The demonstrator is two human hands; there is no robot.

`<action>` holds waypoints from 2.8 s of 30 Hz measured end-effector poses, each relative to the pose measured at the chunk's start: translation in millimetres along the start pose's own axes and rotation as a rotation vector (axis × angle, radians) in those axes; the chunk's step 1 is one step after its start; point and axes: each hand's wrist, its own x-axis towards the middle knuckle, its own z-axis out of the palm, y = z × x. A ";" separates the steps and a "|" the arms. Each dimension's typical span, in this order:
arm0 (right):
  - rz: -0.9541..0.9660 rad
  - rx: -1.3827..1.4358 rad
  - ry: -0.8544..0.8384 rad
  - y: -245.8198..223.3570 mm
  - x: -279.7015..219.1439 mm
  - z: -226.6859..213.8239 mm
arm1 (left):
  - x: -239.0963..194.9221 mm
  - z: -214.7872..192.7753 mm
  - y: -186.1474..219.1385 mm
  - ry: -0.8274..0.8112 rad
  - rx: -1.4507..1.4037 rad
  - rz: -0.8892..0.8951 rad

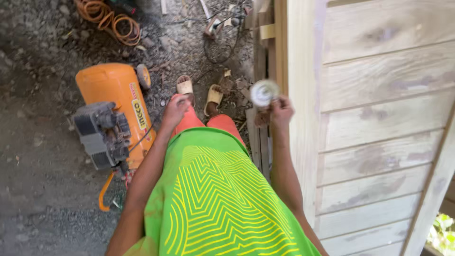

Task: The person uses a handheld electric sander to smooth the surface of a large wooden door. They begin by attaching a sanding disc to the tool, then systematically sand the door's panels and frame, moving the tool across the wood grain to remove roughness.

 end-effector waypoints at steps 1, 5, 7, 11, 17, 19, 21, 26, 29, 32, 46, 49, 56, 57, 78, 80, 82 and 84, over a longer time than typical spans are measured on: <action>0.091 0.054 -0.034 19.7 -15.3 -2.2 | -10.0 3.6 -11.8 0.054 -0.042 -0.065; 0.415 0.121 -0.018 82.9 -46.6 15.1 | -22.6 1.6 -28.8 0.145 -0.110 0.032; 0.389 0.110 -0.052 89.1 -41.3 21.5 | -38.6 -8.0 -31.2 0.141 -0.118 -0.139; 0.218 0.203 -0.022 74.7 -24.3 11.1 | -65.6 -14.3 -48.8 0.166 0.057 -0.166; -0.097 0.131 0.175 -10.4 33.8 -19.9 | -96.0 -25.3 -56.9 0.127 0.455 -0.305; -0.056 0.211 0.222 -23.4 53.2 -29.6 | -94.4 -24.1 -54.2 0.144 0.437 -0.341; 0.003 0.270 0.249 -26.2 65.0 -43.2 | -93.7 -20.0 -53.9 0.166 0.421 -0.314; 0.105 0.291 0.279 -3.5 75.1 -81.9 | -66.6 -9.9 -47.2 0.210 0.298 -0.216; 0.154 0.239 0.262 5.4 69.2 -98.6 | -71.9 2.6 -52.9 0.257 0.260 -0.200; 0.158 0.094 0.234 6.8 65.1 -119.4 | -60.9 7.8 -62.0 0.296 0.346 -0.188; -0.430 -1.020 0.401 -60.5 39.0 -91.9 | 29.0 34.7 -103.3 0.506 0.122 -0.350; -0.531 -0.941 0.102 -59.5 39.3 -24.2 | 24.4 58.8 -112.0 0.434 0.153 -0.460; 0.017 -1.110 -0.753 12.5 31.8 179.0 | 69.0 28.4 -118.5 0.456 0.260 -0.501; 0.057 -1.082 -0.799 25.8 36.1 199.1 | 72.2 22.8 -118.1 0.463 0.292 -0.471; -0.471 -1.387 -0.871 293.6 291.7 728.0 | 136.4 -84.0 -113.0 0.693 0.053 -0.278; -0.834 -1.229 -0.873 339.4 319.0 766.4 | 141.8 -101.4 -107.1 0.738 -0.040 -0.232; -0.620 -1.311 -0.843 362.3 326.5 800.2 | 141.9 -113.8 -97.5 0.732 -0.133 -0.242; -0.878 -1.155 -0.709 384.0 331.6 830.8 | 142.3 -128.7 -100.8 0.738 -0.188 -0.258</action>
